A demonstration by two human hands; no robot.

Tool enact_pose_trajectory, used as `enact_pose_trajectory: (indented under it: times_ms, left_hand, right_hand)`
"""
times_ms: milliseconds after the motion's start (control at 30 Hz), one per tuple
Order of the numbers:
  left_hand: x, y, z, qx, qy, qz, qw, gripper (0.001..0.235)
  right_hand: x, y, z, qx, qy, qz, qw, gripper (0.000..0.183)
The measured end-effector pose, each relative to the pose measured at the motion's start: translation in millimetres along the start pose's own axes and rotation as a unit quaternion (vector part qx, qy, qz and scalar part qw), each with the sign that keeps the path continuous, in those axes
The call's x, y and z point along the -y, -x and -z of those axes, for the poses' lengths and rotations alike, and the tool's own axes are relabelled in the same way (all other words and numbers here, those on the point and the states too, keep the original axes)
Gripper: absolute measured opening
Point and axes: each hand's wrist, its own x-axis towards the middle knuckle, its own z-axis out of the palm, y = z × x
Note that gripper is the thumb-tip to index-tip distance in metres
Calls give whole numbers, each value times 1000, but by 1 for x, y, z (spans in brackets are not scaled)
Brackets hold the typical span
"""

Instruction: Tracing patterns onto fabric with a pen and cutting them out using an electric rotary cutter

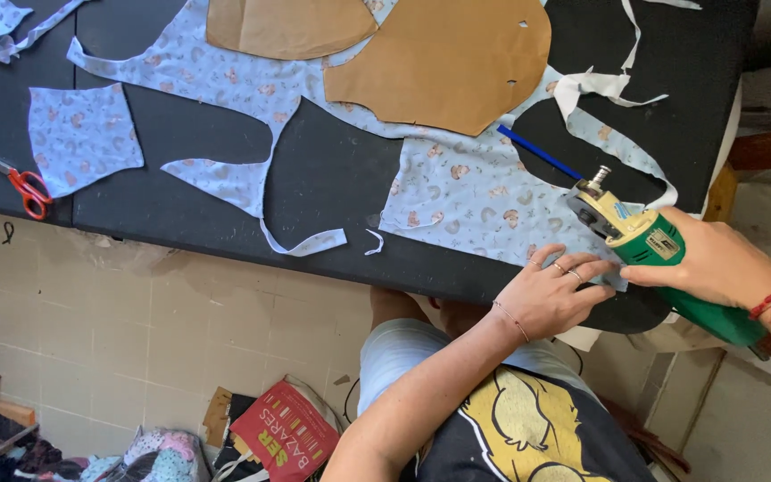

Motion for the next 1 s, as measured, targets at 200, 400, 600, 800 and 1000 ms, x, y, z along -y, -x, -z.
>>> enact_pose_trajectory:
  times_ms: [200, 400, 600, 800, 1000]
  left_hand:
    - [1, 1, -2, -24, 4, 3, 1000, 10]
    - [4, 7, -7, -17, 8, 16, 1000, 11]
    - [37, 5, 34, -32, -88, 56, 994, 14]
    - [48, 5, 38, -21, -170, 86, 982, 15]
    - [47, 5, 40, -16, -164, 96, 982, 14]
  right_hand:
    - [28, 6, 9, -6, -56, -12, 998, 59]
    - [37, 0, 8, -32, -137, -26, 990, 54]
    - [6, -29, 29, 4, 87, -1, 996, 61]
    - [17, -48, 51, 10, 162, 24, 986, 71]
    - [42, -44, 63, 23, 205, 47, 977, 67]
